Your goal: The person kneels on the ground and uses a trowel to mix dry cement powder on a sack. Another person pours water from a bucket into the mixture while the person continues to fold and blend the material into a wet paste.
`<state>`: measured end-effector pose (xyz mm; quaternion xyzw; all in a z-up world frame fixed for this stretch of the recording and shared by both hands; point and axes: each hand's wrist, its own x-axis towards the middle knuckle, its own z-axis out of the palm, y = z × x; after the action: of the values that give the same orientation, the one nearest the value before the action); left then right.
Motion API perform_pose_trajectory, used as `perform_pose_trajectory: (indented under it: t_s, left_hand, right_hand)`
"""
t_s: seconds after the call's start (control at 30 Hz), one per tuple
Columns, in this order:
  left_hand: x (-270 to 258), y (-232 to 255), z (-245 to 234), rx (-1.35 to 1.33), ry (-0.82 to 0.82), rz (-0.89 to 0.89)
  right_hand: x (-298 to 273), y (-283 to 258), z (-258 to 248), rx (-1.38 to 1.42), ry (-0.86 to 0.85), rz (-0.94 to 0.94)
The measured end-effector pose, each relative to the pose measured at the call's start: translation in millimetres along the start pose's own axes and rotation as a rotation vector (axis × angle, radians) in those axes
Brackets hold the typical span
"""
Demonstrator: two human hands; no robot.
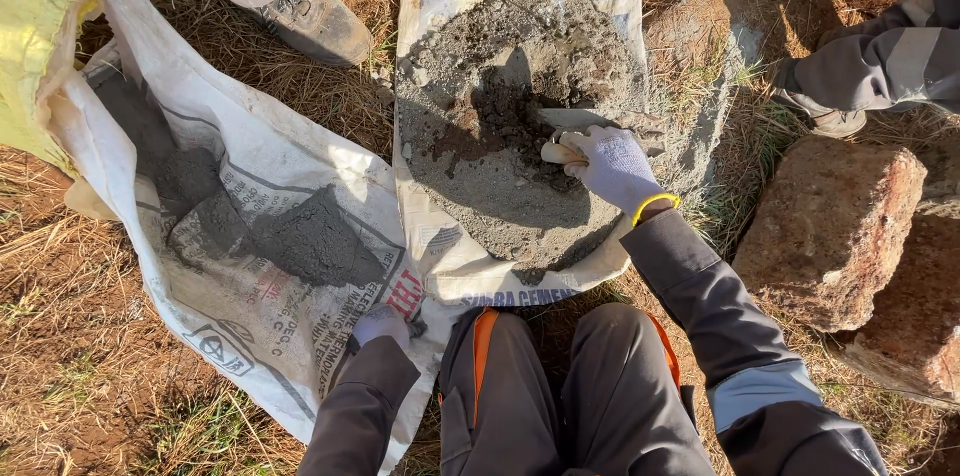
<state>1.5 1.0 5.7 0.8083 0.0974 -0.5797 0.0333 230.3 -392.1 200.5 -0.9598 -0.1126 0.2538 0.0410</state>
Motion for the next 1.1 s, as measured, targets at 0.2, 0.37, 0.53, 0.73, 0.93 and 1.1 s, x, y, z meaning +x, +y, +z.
perform_pose_trajectory:
  t_s: [0.2, 0.37, 0.53, 0.73, 0.93, 1.1]
  left_hand:
    - [5.1, -1.5, 3.9, 0.037, 0.023, -0.001]
    - [-15.0, -0.6, -12.1, 0.100, 0.017, 0.021]
    - [18.6, -1.7, 10.7, -0.030, 0.033, -0.040]
    - [24.8, -4.0, 9.9, -0.006, 0.016, -0.025]
    - [24.9, -1.9, 11.9, 0.014, 0.020, -0.014]
    - [27.9, -1.8, 14.9, -0.049, 0.056, -0.014]
  right_hand:
    - [1.3, 0.0, 3.9, 0.017, 0.011, 0.015]
    - [3.7, 7.8, 20.5, 0.004, 0.037, -0.024]
    - [-5.9, -0.7, -12.3, 0.165, 0.079, 0.079]
    - [40.6, -13.5, 2.6, 0.076, 0.105, 0.027]
    - [52.1, -18.0, -5.7, 0.116, -0.042, 0.049]
    - [25.8, -19.1, -6.5, 0.217, -0.059, 0.064]
